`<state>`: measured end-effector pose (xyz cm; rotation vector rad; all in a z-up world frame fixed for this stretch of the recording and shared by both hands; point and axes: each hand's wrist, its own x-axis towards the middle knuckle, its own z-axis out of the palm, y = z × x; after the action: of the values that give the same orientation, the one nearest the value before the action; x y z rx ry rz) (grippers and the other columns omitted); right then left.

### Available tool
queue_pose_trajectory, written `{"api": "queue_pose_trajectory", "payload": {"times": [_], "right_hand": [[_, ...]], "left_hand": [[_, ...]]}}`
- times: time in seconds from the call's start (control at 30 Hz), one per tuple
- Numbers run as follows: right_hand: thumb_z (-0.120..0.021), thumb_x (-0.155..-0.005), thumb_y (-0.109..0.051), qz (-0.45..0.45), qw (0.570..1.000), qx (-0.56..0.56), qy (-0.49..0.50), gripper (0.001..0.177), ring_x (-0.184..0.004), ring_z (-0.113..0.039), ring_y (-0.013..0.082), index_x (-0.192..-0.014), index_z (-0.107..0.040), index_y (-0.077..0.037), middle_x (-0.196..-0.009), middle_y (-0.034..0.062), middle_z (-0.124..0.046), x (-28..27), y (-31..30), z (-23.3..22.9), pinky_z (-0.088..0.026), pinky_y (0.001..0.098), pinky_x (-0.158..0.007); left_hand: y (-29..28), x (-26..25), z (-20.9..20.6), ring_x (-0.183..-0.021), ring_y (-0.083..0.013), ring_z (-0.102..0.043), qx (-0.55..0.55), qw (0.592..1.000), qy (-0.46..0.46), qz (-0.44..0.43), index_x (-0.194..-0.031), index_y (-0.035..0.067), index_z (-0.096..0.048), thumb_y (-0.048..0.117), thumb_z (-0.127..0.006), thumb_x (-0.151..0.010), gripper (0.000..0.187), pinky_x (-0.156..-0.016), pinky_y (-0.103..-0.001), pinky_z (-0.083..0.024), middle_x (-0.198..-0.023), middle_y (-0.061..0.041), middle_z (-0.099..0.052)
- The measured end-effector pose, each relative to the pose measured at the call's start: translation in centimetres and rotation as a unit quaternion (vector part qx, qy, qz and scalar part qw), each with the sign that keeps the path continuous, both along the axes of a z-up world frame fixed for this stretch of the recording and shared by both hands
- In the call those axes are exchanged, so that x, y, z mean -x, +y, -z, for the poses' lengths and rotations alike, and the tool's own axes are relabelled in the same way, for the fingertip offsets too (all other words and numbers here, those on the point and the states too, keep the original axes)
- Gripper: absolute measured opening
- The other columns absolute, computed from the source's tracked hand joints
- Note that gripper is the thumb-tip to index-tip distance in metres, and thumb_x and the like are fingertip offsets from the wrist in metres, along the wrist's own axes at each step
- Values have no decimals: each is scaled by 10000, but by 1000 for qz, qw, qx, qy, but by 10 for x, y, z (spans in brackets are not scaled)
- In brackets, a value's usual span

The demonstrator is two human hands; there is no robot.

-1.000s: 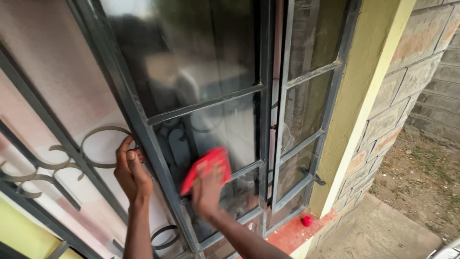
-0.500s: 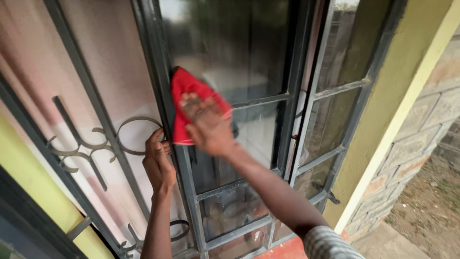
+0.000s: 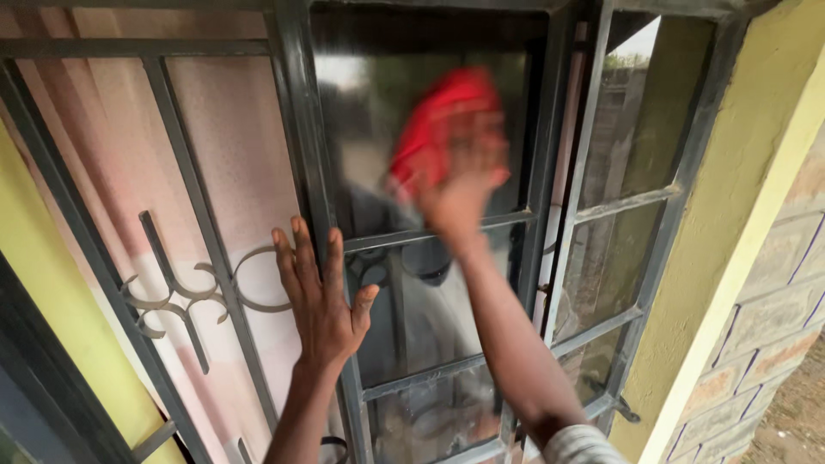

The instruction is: The person sprays a cleaning solution onto a window frame and then wipes the glass and frame with a red cloth by hand.

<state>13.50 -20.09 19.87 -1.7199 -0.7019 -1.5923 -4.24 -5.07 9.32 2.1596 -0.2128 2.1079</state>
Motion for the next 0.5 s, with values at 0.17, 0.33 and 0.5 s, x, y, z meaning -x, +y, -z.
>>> {"api": "queue_pose_trajectory", "payload": {"times": [0.17,0.33,0.5], "right_hand": [[-636,-973,-445,57,993,-70,-74,784,-1591,-148,429,-1623,-363,-101,-1701,209,-235,0,26,-28,-103,593,-1292],[-628,-986,-519,9,974,186,-129,728,-1586,-204,358,-1585,-411,-165,-1687,134,-275,6,20,-44,-148,586,-1284],[-559,-1093,-446,114,990,-39,-67,700,-1603,-189,437,-1643,-347,-67,-1709,211,-266,-34,-52,-53,-182,584,-1303]], "left_hand": [[-34,-2,-32,-1574,-538,-190,-73,995,-23,64,-1643,161,-325,688,-244,-1075,779,-1279,-682,-211,-1690,-270,-217],[-48,-10,-43,-1536,-450,-331,-164,980,-41,107,-1556,187,-471,674,-309,-1074,704,-1283,-625,-274,-1646,-210,-336],[7,16,-39,-1557,-421,-334,-79,990,-57,106,-1565,120,-441,576,-348,-1126,640,-1302,-589,-293,-1658,-232,-330]]}}
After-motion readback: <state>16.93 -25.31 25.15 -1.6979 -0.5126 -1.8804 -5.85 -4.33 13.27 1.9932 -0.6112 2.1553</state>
